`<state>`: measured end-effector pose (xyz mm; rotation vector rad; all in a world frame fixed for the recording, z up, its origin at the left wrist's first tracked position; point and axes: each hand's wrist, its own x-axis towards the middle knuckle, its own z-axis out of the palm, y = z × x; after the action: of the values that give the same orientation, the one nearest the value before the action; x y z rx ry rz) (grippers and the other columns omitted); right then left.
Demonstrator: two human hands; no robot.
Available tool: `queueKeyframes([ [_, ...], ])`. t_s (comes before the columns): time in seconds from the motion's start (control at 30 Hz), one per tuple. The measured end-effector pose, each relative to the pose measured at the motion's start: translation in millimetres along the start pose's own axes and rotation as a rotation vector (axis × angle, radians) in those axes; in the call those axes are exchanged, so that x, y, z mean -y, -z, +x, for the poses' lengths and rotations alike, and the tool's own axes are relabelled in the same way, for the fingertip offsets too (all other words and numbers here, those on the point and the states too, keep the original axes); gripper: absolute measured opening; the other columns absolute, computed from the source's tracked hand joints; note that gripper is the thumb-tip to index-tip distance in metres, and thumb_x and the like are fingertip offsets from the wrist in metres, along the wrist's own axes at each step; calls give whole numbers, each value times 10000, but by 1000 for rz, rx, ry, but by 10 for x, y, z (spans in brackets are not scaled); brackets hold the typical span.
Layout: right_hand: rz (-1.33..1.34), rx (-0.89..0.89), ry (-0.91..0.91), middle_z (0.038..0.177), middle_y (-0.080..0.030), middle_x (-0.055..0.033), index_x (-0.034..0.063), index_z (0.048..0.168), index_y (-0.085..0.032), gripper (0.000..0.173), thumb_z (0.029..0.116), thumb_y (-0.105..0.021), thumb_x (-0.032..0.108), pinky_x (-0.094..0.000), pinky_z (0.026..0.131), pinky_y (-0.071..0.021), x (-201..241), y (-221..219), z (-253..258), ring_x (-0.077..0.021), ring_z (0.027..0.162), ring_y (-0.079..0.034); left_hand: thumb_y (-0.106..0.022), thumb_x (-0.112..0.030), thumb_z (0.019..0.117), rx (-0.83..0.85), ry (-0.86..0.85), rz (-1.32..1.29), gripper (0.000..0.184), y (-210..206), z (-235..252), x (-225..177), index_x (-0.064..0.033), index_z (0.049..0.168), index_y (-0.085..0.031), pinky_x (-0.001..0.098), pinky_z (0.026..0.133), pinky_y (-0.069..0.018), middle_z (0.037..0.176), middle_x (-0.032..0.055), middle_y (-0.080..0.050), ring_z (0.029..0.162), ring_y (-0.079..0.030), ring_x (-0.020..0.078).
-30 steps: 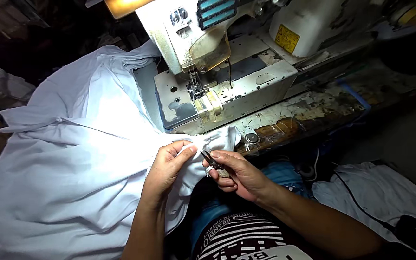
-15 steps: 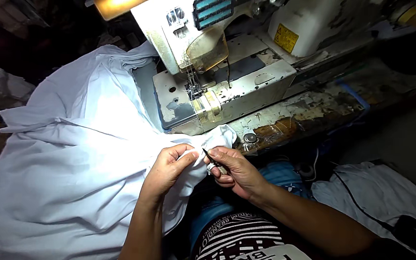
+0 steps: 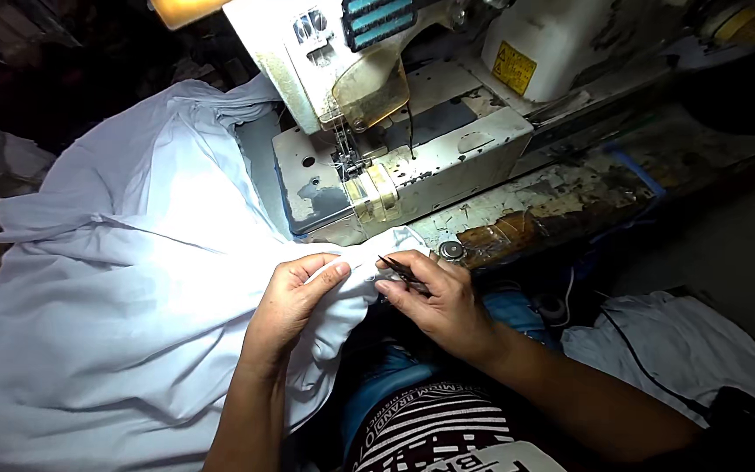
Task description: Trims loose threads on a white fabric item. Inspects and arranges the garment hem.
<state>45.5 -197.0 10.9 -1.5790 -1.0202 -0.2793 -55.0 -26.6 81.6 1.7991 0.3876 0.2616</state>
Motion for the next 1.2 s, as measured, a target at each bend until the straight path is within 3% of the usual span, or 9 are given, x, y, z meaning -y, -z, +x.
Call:
queueKeyframes([
  [0.17, -42, -44, 50, 663, -628, -29, 27, 892, -735, 139, 900, -640, 127, -216, 509, -422, -61, -167, 129, -75, 550, -534, -620, -42, 956, 7, 0, -9, 184, -21, 10, 2, -97, 858, -766, 162, 611, -540, 706, -36, -707, 635, -645, -2],
  [0.33, 988, 134, -466, 681, -633, 79, 120, 887, -714, 159, 932, -587, 36, -85, 490, -392, 51, 272, 153, 79, 529, -485, -609, -35, 972, -19, 23, -23, 199, 60, 36, 80, -92, 852, -756, 160, 604, -533, 707, -37, -699, 629, -632, -4],
  [0.5, 1195, 325, -175, 824, -681, 127, 171, 1009, -738, 150, 1020, -605, 240, -67, 585, -438, 28, 518, 130, 110, 663, -546, -586, -55, 995, -6, 25, -47, 238, 43, 49, 60, -96, 823, -746, 153, 587, -524, 675, -40, -683, 603, -620, -10],
  [0.6, 883, 284, -134, 801, -671, 140, 140, 949, -714, 185, 1024, -617, 278, -57, 634, -453, 85, 479, 139, 130, 704, -560, -594, -56, 990, -2, 10, -54, 215, 50, 11, 61, -94, 850, -751, 156, 598, -529, 696, -42, -690, 620, -626, -8],
  [0.73, 39, 65, 86, 861, -697, -29, 50, 1111, -760, 238, 921, -709, 184, -163, 604, -465, -77, 144, 218, -22, 661, -550, -614, -39, 971, 16, -4, -52, 183, 24, -2, 48, -84, 891, -773, 169, 639, -550, 742, -29, -722, 666, -658, 5],
  [0.83, -111, 52, 164, 769, -686, -61, 45, 965, -773, 153, 892, -673, 135, -229, 564, -481, -119, 26, 274, -96, 628, -597, -612, -35, 962, 20, -12, -39, 188, 14, -21, 27, -88, 887, -776, 172, 661, -554, 749, -39, -724, 685, -662, -1],
  [0.93, 323, 75, -6, 706, -610, 14, 26, 821, -709, 75, 863, -647, 30, -114, 572, -434, -75, 52, 287, 21, 616, -523, -616, -37, 960, 25, -15, -38, 186, 17, -8, 14, -88, 889, -781, 172, 666, -560, 754, -45, -729, 690, -668, -4],
  [1.07, 1206, 193, -259, 717, -647, 117, 183, 896, -744, 100, 924, -659, 137, -82, 516, -375, 30, 339, 230, 101, 559, -474, -612, -18, 963, 16, 1, -56, 194, 33, 5, 44, -84, 887, -779, 161, 654, -555, 749, -42, -729, 680, -663, -14],
  [1.2, 1088, 64, -243, 709, -634, 116, 191, 962, -754, 95, 965, -659, 186, -93, 502, -408, -99, 621, 209, 79, 532, -483, -584, -45, 989, 12, -3, -44, 239, 50, 16, 52, -103, 836, -759, 153, 610, -532, 695, -57, -695, 630, -630, -20],
])
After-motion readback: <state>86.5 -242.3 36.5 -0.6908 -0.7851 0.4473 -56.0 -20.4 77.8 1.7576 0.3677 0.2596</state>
